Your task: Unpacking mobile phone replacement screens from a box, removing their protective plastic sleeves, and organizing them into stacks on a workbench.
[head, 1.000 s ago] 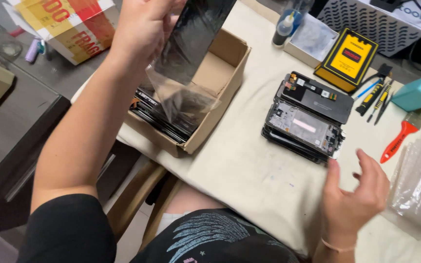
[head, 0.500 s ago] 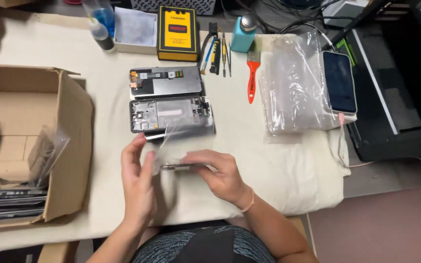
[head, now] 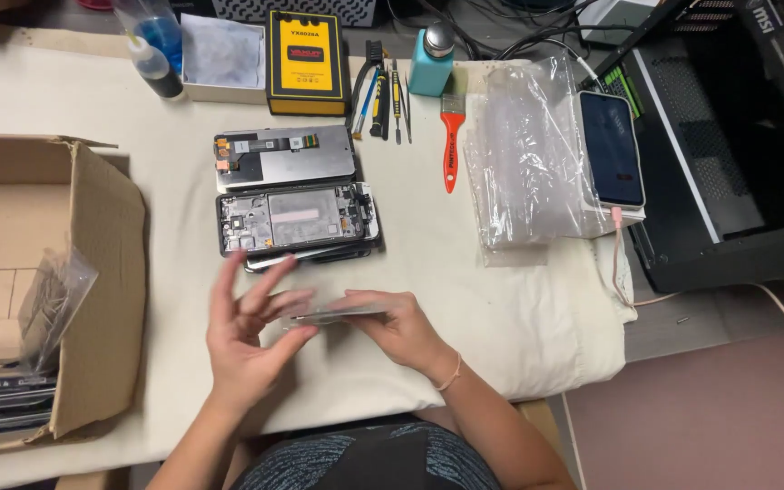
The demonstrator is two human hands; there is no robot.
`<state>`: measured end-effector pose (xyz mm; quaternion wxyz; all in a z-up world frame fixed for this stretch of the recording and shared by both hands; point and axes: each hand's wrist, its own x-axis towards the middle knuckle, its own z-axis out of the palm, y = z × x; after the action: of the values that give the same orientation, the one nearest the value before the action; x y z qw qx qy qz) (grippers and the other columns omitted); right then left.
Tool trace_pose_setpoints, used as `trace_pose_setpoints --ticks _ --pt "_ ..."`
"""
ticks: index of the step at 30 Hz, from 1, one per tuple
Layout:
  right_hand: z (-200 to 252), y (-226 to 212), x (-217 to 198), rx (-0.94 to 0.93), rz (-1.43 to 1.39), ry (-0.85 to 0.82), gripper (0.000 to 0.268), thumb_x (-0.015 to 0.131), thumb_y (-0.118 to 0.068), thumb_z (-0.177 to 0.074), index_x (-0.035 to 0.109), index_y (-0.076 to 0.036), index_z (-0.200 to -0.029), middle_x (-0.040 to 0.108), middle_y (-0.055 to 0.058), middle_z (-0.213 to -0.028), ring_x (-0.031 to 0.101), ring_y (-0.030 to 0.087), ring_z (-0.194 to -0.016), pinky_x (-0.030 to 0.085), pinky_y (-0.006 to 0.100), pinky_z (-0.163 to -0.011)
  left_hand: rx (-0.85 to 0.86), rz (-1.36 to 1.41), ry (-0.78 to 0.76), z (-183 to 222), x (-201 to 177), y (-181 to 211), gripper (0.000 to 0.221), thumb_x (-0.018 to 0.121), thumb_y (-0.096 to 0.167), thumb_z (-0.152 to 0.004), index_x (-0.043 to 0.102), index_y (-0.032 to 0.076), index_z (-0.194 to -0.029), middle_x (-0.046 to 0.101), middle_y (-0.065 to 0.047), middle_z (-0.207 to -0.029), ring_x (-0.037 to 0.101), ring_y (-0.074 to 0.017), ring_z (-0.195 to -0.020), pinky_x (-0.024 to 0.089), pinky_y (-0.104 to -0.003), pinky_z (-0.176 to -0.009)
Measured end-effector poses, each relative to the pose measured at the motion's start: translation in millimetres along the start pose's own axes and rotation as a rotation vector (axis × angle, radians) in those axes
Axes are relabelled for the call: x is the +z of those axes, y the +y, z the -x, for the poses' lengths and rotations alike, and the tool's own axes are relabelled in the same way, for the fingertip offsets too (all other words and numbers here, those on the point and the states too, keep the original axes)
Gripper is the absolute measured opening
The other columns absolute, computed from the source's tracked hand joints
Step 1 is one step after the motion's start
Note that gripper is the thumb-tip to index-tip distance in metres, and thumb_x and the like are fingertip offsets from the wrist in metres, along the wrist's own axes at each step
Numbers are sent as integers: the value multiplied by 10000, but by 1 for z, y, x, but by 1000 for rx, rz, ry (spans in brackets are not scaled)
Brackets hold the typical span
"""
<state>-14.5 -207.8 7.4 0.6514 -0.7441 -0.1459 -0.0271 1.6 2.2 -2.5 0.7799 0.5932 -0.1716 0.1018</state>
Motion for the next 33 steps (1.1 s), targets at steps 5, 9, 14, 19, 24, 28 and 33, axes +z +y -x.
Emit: trace_pose_setpoints --ticks 5,9,14,19,24,28,33 --pt "-3 -11 2 78 122 -110 199 673 -97 -964 775 -57 -1131 795 173 -1086 724 379 -1098 526 546 -1026 -90 -321 -156 -1 -10 -13 142 842 11 -785 839 112 -885 837 -39 -795 818 -177 -733 636 -310 -746" --pt "-3 -22 -8 24 131 -102 532 824 -25 -787 685 -24 -1300 737 188 -1259 668 346 -1216 485 544 -1081 -138 -281 -128 7 -13 -19 237 729 -41 -803 842 102 -955 833 -91 -857 802 -273 -785 629 -384 -751" --pt "-8 -63 -24 -301 284 17 231 761 -71 -874 744 20 -1086 739 141 -1045 729 330 -1029 498 549 -1111 -184 -351 -227 6 -12 -18 175 765 28 -853 834 121 -983 819 -108 -853 791 -308 -792 635 -402 -758" --pt "-26 -92 -20 -226 742 -202 186 750 -98 -887 768 -105 -1072 771 49 -886 752 274 -871 438 575 -1105 -155 -458 -313 4 -10 -14 185 745 29 -873 810 111 -1026 811 -113 -880 784 -314 -836 631 -401 -787" --pt "-18 -65 -38 -82 524 27 159 813 -70 -860 771 -52 -1013 763 53 -726 766 211 -739 476 499 -1112 -232 -150 -166 5 -18 -21 704 938 177 -726 647 72 -1358 771 -126 -1197 710 -239 -1148 556 -380 -1006" --pt "-4 -39 -37 139 116 349 163 758 -41 -928 708 6 -1076 691 34 -740 632 64 -716 583 377 -947 -537 65 39 6 -22 -19 277 875 110 -806 763 -3 -1034 810 -132 -903 745 -169 -844 611 -314 -836" --pt "0 -43 -40 196 -113 566 129 719 -33 -951 642 -50 -1053 647 -26 -820 584 26 -738 518 205 -826 -563 170 310 0 -27 -7 129 781 71 -899 671 16 -939 741 -138 -682 692 -157 -530 555 -228 -561"
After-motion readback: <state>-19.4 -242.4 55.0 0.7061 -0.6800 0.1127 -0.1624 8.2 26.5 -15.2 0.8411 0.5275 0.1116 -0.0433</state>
